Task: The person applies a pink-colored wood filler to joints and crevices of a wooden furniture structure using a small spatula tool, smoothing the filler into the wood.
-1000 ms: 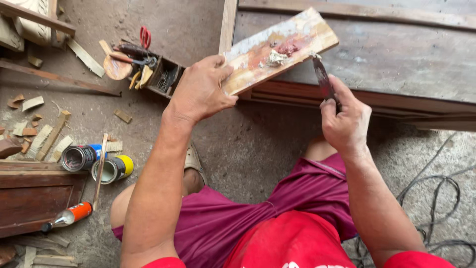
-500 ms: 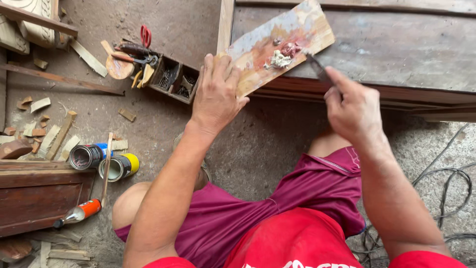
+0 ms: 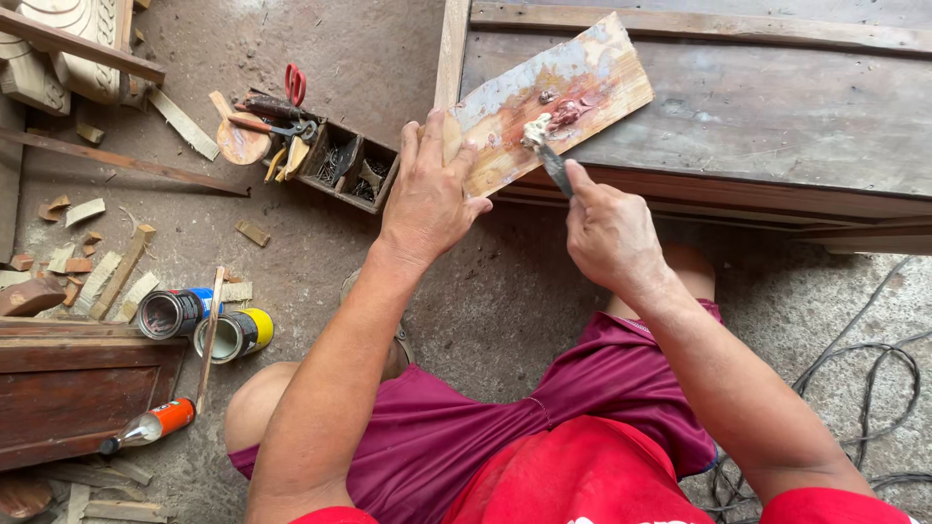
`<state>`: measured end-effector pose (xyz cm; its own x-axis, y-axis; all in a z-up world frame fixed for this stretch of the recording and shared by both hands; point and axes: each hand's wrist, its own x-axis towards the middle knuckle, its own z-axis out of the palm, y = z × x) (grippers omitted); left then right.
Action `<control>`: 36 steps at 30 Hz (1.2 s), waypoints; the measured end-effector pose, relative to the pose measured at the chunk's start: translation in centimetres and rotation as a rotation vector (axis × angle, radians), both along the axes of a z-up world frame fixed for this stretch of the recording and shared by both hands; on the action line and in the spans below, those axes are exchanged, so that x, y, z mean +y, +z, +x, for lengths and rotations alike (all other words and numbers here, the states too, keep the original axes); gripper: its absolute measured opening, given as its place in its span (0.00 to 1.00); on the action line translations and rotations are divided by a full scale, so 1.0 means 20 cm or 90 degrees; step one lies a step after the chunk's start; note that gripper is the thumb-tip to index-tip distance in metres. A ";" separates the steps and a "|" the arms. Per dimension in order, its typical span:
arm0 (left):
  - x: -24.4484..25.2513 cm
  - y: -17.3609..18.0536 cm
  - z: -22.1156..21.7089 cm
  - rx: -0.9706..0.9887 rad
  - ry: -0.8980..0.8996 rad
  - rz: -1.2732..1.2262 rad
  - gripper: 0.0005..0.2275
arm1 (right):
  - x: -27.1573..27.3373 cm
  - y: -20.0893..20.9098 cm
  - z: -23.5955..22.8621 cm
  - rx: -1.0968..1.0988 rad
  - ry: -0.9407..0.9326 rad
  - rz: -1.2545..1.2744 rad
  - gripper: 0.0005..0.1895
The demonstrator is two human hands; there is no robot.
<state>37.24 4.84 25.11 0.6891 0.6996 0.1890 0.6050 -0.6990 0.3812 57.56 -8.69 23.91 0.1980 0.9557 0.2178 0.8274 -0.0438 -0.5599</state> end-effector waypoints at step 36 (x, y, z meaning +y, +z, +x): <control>0.03 0.00 0.02 0.005 -0.011 0.018 0.30 | 0.08 0.25 0.39 -0.160 0.097 -0.024 0.13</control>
<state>37.73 5.41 25.13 0.7031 0.6815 0.2030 0.5956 -0.7203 0.3555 65.37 -7.12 28.88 -0.0045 0.9785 0.2061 0.9382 0.0754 -0.3377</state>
